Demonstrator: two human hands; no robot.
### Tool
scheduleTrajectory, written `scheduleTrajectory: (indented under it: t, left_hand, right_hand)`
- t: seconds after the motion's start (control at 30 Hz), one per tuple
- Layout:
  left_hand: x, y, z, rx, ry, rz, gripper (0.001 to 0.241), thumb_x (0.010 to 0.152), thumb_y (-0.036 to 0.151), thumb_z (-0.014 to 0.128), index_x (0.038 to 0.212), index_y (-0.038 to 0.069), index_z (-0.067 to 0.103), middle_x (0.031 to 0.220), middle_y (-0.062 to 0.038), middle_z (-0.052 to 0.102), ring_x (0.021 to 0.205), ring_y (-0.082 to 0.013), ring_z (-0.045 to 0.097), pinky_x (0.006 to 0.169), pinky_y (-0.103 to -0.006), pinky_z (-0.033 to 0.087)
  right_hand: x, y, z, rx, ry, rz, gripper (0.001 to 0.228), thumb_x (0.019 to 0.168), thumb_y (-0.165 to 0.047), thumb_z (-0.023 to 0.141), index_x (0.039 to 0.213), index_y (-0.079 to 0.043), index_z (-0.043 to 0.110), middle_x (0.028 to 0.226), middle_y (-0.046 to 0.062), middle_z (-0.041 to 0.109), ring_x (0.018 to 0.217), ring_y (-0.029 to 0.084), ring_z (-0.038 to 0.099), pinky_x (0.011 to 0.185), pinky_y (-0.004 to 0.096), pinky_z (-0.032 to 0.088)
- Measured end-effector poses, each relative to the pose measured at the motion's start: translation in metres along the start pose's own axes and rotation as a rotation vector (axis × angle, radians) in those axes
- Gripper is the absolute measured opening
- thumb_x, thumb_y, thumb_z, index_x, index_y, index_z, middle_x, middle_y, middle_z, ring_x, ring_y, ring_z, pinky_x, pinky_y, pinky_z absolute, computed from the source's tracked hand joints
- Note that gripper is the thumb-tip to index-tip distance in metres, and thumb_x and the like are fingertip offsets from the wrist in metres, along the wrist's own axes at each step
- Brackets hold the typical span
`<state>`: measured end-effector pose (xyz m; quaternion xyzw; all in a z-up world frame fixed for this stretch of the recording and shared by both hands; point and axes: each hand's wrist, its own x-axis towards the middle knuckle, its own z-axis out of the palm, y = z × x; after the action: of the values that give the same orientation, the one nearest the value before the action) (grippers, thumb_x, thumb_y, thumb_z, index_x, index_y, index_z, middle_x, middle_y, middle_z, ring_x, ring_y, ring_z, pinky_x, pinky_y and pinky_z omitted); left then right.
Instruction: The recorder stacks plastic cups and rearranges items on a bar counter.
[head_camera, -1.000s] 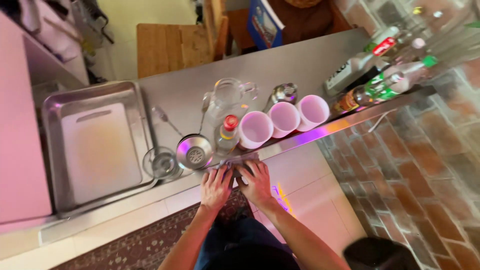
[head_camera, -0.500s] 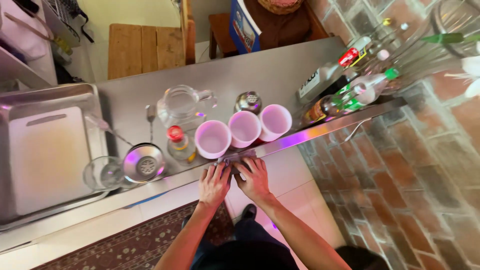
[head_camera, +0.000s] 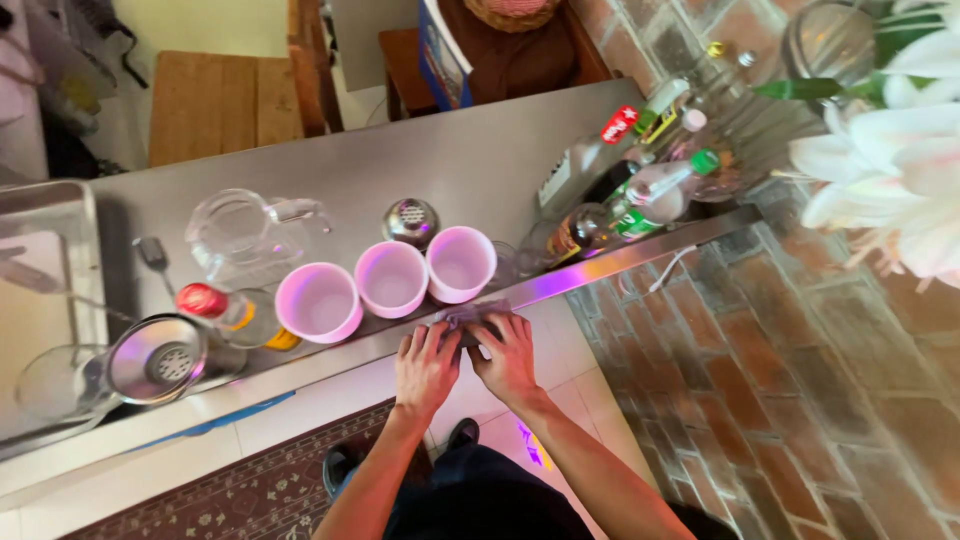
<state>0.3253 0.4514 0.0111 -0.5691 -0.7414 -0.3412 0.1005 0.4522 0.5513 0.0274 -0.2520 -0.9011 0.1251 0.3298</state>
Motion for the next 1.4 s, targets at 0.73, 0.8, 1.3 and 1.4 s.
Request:
scheduleTrajectory:
  t: [0.73, 0.8, 1.3, 1.4]
  left_hand:
    - [0.067, 0.173, 0.038, -1.429, -0.775, -0.182, 0.069, 0.077, 0.017, 0.081, 0.138, 0.007, 0.05, 0.138, -0.012, 0.047, 0.121, -0.0246, 0.059, 0.089, -0.0334, 0.058]
    - [0.056, 0.181, 0.051, -1.278, -1.163, -0.417, 0.081, 0.077, 0.021, 0.081, 0.147, 0.021, 0.039, 0.132, -0.003, 0.053, 0.107, -0.016, 0.063, 0.084, -0.031, 0.057]
    - [-0.07, 0.293, 0.056, -1.521, -1.675, 0.301, 0.022, 0.1, 0.011, 0.067, 0.121, 0.004, 0.065, 0.102, 0.001, 0.068, 0.094, -0.0074, 0.061, 0.085, -0.0226, 0.05]
    - [-0.086, 0.324, 0.047, -1.491, -1.793, 0.365, 0.025, 0.099, 0.01, 0.066, 0.123, 0.003, 0.064, 0.105, 0.0, 0.069, 0.097, -0.0081, 0.061, 0.087, -0.023, 0.05]
  right_hand:
    - [-0.135, 0.002, -0.143, 0.63, 0.842, 1.113, 0.046, 0.084, -0.011, 0.081, 0.126, -0.006, 0.063, 0.115, 0.006, 0.068, 0.103, 0.016, 0.065, 0.086, 0.032, 0.057]
    - [-0.154, -0.013, -0.147, 0.635, 1.027, 1.121, 0.048, 0.085, -0.012, 0.081, 0.129, -0.006, 0.062, 0.114, 0.007, 0.068, 0.102, 0.015, 0.065, 0.086, 0.03, 0.058]
    - [-0.251, -0.149, -0.188, 0.458, 1.749, 1.249, 0.075, 0.081, -0.007, 0.078, 0.147, -0.016, 0.041, 0.115, 0.012, 0.069, 0.101, 0.02, 0.067, 0.084, 0.034, 0.058]
    - [-0.275, -0.158, -0.194, 0.427, 1.91, 1.275, 0.067, 0.084, -0.008, 0.076, 0.145, -0.013, 0.048, 0.121, 0.003, 0.064, 0.107, 0.014, 0.065, 0.09, 0.033, 0.057]
